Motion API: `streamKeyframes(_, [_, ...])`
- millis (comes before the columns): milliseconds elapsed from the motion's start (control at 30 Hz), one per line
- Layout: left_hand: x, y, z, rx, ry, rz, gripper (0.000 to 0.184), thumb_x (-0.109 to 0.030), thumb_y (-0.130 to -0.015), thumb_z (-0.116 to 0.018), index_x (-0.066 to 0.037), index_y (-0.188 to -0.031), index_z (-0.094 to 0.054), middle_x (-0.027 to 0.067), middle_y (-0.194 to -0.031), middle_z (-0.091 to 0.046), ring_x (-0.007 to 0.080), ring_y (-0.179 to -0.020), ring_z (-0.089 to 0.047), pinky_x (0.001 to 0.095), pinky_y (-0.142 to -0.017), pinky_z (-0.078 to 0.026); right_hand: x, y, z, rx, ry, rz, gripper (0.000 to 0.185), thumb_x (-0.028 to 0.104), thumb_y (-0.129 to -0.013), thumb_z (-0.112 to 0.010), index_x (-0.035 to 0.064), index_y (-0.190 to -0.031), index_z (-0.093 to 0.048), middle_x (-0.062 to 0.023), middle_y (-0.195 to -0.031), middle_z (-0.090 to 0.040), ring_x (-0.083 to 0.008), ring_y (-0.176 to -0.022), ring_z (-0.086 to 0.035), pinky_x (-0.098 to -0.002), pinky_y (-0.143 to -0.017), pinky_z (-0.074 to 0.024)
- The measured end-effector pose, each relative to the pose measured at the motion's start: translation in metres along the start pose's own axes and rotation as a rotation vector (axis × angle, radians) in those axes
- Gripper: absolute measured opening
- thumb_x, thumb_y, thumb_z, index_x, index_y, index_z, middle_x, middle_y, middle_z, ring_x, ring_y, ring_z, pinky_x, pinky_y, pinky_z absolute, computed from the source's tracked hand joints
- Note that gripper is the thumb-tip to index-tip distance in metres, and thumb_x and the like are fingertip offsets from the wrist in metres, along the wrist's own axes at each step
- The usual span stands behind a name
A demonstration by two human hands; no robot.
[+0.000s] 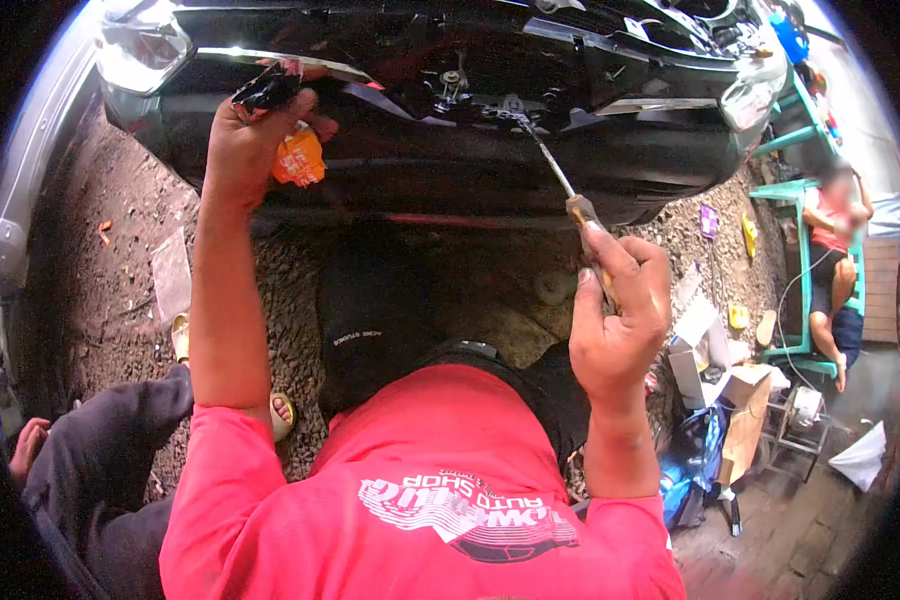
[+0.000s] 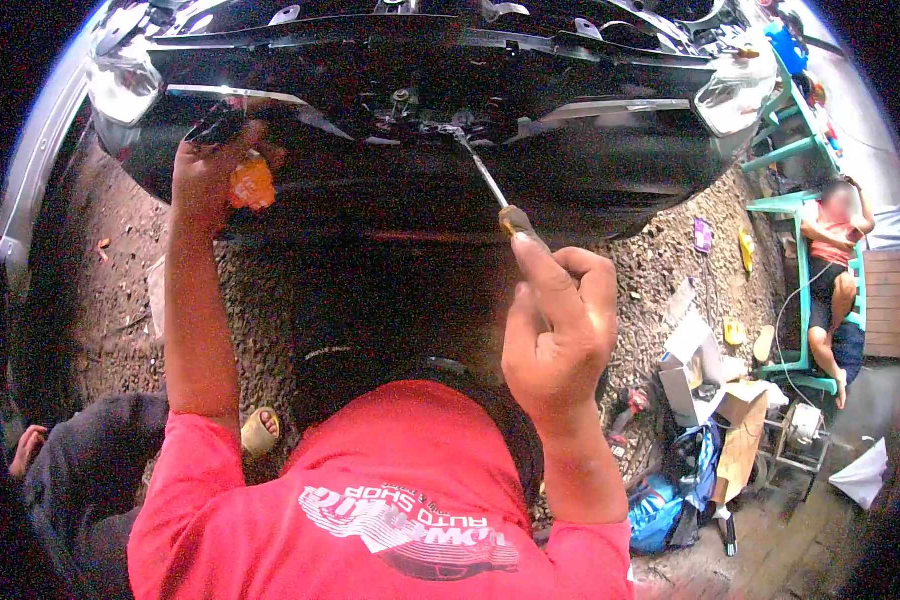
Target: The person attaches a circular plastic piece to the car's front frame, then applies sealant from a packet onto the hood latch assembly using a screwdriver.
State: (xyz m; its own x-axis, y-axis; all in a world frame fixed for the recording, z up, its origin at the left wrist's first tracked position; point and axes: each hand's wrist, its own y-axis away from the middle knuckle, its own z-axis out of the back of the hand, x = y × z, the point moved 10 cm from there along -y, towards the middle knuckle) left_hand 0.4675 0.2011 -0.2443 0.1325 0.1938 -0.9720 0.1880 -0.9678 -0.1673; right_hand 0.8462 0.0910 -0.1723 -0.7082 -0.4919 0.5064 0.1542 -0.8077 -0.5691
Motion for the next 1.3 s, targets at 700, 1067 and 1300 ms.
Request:
streamKeyframes(700, [0.003,-0.002,0.001,0.052,0.018,-0.041,0.028,-0.003,-0.096,-0.071,0.0,-0.123,-0.068,0.0103,-0.114,-0.075,0.022,-0.078,-0.075,0.0344,-0.069,-0.063,0.001,0.0,0.003,-0.014,0.094,0.044,0.046,-0.01,-0.081,-0.064,0.0106,-0.121,-0.075,-0.0148,-0.102,-0.058,-0.0269,-0.079,-0.062,-0.0357,-0.07,-0.0527])
streamKeyframes(1067, [0.002,0.0,0.002,-0.011,0.026,-0.003,0.028,-0.004,-0.093,-0.075,-0.003,-0.12,-0.067,0.0118,-0.114,-0.074,0.0253,-0.081,-0.075,0.0384,-0.068,-0.065,-0.002,-0.004,0.004,0.011,0.066,0.025,0.046,-0.01,-0.081,-0.063,0.0085,-0.122,-0.073,-0.0157,-0.101,-0.058,-0.0274,-0.079,-0.062,-0.0356,-0.071,-0.0527])
streamKeyframes(1300, [0.001,-0.001,0.003,0.0,0.017,-0.01,0.03,-0.005,-0.09,-0.078,-0.005,-0.117,-0.065,0.0119,-0.109,-0.073,0.0287,-0.082,-0.075,0.0419,-0.067,-0.066,-0.001,-0.01,0.009,-0.032,0.085,0.038,0.047,-0.01,-0.08,-0.064,0.0089,-0.122,-0.074,-0.0156,-0.101,-0.057,-0.0275,-0.082,-0.061,-0.0356,-0.071,-0.0524])
